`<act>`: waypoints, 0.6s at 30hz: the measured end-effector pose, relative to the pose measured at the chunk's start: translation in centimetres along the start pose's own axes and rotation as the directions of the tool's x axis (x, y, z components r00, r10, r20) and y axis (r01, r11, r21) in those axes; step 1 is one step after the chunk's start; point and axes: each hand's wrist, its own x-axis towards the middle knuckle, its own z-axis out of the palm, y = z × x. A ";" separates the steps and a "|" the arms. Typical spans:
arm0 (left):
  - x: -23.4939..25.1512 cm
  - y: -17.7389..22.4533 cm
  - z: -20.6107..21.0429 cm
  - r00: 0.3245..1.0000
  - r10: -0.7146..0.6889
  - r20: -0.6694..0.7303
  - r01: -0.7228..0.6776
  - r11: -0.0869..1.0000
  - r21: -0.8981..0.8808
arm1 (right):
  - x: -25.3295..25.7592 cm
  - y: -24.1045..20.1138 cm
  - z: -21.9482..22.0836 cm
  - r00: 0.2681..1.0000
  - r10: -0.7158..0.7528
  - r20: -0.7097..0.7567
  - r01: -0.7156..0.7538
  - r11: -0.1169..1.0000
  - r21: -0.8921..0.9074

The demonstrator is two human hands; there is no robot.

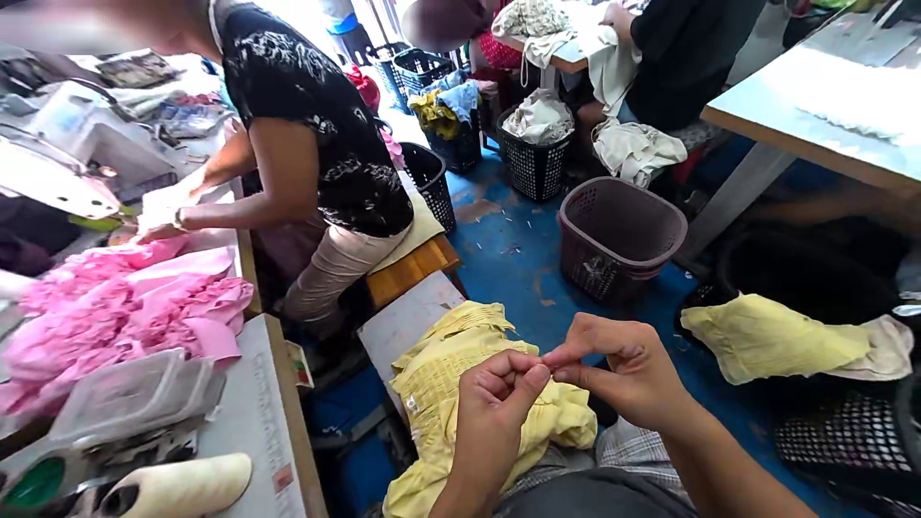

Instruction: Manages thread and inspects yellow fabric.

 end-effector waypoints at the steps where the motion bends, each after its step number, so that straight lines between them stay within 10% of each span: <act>1: -0.1 -0.1 0.3 1.000 -0.023 0.001 0.023 1.000 -0.015 | -0.3 -0.2 -0.2 1.000 -0.008 -0.015 0.008 1.000 -0.027; 12: -0.3 -0.7 1.7 0.990 0.143 -0.006 -0.124 0.876 0.466 | -3.7 1.3 -2.0 0.979 -0.199 -0.054 0.116 0.748 -0.654; 18: -0.4 -1.4 1.2 0.992 0.112 0.058 -0.126 0.872 0.473 | -4.3 0.8 -2.1 0.988 -0.135 -0.069 0.082 0.859 -0.506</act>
